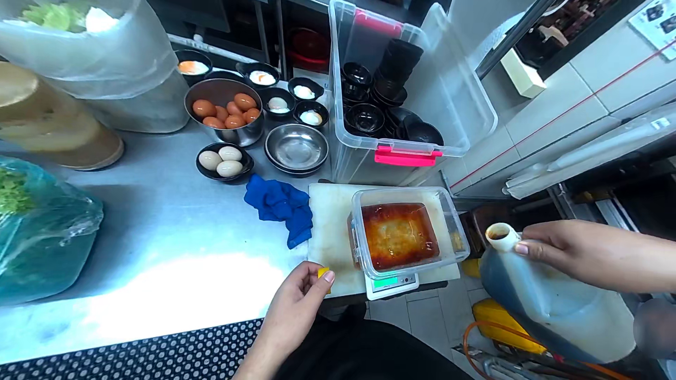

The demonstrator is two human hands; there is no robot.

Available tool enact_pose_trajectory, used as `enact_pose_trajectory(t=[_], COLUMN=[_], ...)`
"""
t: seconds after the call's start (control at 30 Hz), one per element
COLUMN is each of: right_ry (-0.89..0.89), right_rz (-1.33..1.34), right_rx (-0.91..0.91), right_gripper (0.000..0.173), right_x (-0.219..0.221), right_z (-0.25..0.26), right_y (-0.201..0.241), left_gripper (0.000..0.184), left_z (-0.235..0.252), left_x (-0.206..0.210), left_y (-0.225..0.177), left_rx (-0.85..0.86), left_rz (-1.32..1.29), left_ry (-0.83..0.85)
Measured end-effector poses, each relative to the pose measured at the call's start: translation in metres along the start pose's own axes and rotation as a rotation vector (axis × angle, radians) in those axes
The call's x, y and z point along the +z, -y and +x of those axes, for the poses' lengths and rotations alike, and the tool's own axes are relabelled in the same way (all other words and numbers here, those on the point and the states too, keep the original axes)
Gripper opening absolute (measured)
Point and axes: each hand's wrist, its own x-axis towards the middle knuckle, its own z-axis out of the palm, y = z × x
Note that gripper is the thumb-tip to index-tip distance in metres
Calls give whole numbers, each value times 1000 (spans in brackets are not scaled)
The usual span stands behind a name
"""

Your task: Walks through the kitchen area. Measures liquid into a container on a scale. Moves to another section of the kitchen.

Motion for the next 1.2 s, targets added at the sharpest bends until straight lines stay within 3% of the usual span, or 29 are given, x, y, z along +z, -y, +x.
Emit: enact_pose_trajectory(t=[0.63,1.2], right_ry=[70,19], right_rz=[-126,-28], right_rx=[50,92], right_gripper=[35,33], right_x=[2,6], right_z=[21,7], right_y=[-1,-10], left_gripper=[31,29], left_z=[-1,3], left_x=[-1,-2], left_y=[20,17], left_rx=[-10,-26], left_rz=[9,35], left_ry=[-45,-15])
